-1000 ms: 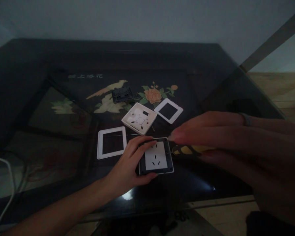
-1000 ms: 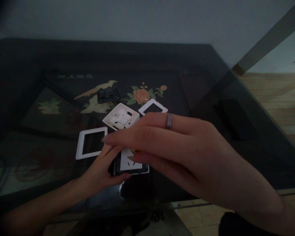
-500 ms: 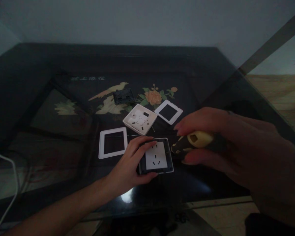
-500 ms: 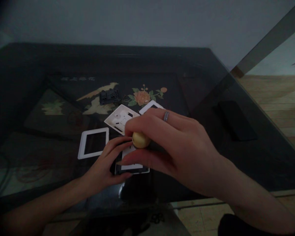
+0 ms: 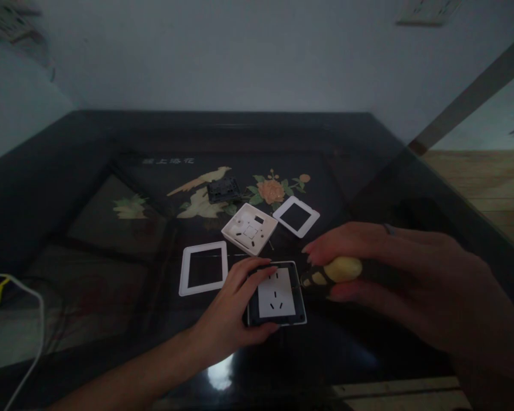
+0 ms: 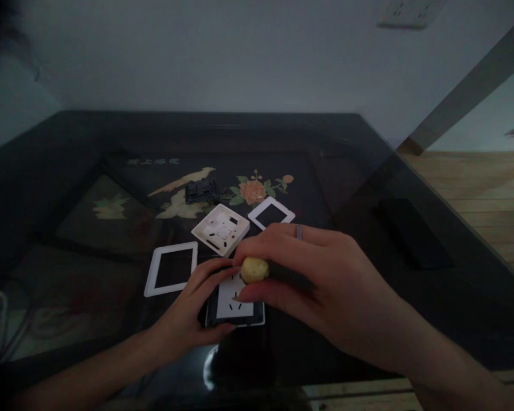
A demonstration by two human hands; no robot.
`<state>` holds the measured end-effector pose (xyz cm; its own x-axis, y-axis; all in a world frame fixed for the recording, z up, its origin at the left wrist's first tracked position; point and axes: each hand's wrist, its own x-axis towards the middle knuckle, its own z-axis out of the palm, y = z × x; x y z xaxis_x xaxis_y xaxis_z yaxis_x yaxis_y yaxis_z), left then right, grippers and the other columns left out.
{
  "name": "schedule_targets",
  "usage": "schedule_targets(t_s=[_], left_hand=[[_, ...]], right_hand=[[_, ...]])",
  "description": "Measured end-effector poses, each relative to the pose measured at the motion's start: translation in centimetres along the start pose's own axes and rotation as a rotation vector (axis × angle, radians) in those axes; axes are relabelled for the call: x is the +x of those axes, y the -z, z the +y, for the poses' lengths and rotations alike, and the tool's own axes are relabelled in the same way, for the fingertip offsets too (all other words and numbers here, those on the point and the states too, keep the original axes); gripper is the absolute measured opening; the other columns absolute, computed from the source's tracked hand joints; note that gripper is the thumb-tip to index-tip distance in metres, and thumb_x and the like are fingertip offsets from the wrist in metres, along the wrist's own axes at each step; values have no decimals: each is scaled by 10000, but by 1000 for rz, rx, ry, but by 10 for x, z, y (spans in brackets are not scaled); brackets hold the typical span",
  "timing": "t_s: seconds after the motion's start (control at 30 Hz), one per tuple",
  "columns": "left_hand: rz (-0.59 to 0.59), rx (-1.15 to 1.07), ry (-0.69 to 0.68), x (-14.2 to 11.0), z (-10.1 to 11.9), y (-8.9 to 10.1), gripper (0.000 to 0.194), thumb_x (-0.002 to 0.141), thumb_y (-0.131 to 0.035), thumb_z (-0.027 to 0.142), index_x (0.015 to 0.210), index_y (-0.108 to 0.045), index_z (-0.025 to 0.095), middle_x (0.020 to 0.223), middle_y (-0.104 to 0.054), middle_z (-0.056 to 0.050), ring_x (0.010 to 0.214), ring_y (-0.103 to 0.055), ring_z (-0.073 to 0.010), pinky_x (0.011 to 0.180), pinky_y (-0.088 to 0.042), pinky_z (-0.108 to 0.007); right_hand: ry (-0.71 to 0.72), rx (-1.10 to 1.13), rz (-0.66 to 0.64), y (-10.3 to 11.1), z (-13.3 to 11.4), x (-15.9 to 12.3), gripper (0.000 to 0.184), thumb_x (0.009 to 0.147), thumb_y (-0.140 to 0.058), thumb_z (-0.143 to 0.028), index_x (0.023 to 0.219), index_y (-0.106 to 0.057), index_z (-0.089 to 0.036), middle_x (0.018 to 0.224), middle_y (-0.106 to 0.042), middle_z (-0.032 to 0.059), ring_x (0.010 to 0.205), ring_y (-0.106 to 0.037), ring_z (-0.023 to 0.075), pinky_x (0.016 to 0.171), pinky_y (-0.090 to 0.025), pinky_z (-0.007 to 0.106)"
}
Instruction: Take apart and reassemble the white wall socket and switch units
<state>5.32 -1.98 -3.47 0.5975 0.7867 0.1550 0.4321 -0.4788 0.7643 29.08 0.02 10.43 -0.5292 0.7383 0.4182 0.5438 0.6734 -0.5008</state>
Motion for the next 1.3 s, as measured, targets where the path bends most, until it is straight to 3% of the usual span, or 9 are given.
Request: schedule_targets(t_s=[0.13,0.37,0.47,0.57,0.7,0.77,1.03,1.3], left_hand=[[5,9,-11,0,-1,-2,778,748,-734,229,1420,-347,285,1457,-372,-121,1365,-364,-340,1111,-374,-576],[6,138,-53,-4,4,6,801,771,-749,267,1443,-313,273,1517,-293,-139,1410,-286,-357,1101,-391,-567],[41,214,-96,3,8,24,593,874,-633,225,1403,-371,278,1452,-416,-112,1359,-382,-299,1081,-427,-518],[69,287,-112,20,6,41,399,932,-527,168,1317,-473,259,1322,-553,-87,1242,-512,-244,1040,-469,-461],[33,458,-92,45,-4,47,356,909,-575,189,1263,-542,178,1255,-622,-110,1167,-578,-269,1006,-490,-468],[28,524,-42,55,-8,45,365,903,-598,216,1262,-552,170,1226,-652,-102,1127,-613,-264,982,-511,-450],[8,629,45,65,-14,51,313,890,-598,222,1200,-616,189,1111,-715,-71,1000,-686,-269,880,-562,-433],[31,660,54,67,-29,69,356,877,-562,154,1230,-593,173,1143,-694,-90,1028,-667,-268,890,-549,-425]], right_hand=[[-36,12,-3,-1,-2,3,117,878,-656,-297,974,-633,-234,859,-745,-11,724,-720,140,659,-566,216],[-127,87,-77,-6,3,1,301,861,-658,-232,1150,-590,-279,995,-738,-12,834,-728,147,706,-585,212],[-184,131,7,-5,13,-5,364,851,-681,-256,1193,-584,-334,1040,-739,-24,847,-732,147,682,-596,194],[-326,262,196,-3,28,-22,382,844,-697,-323,1209,-591,-359,975,-753,-31,821,-739,144,713,-609,199],[-554,504,501,-14,53,-49,308,825,-715,-372,1119,-633,-329,917,-758,-20,795,-741,152,690,-621,209],[-624,630,593,-23,64,-57,257,807,-736,-366,1043,-648,-314,899,-757,-22,766,-737,144,661,-620,203],[-712,914,641,-36,73,-59,254,747,-799,-341,952,-667,-270,864,-747,-12,740,-727,132,639,-614,198],[-811,1030,626,-51,79,-57,292,697,-836,-321,871,-614,-244,892,-736,-14,843,-730,157,760,-616,269]])
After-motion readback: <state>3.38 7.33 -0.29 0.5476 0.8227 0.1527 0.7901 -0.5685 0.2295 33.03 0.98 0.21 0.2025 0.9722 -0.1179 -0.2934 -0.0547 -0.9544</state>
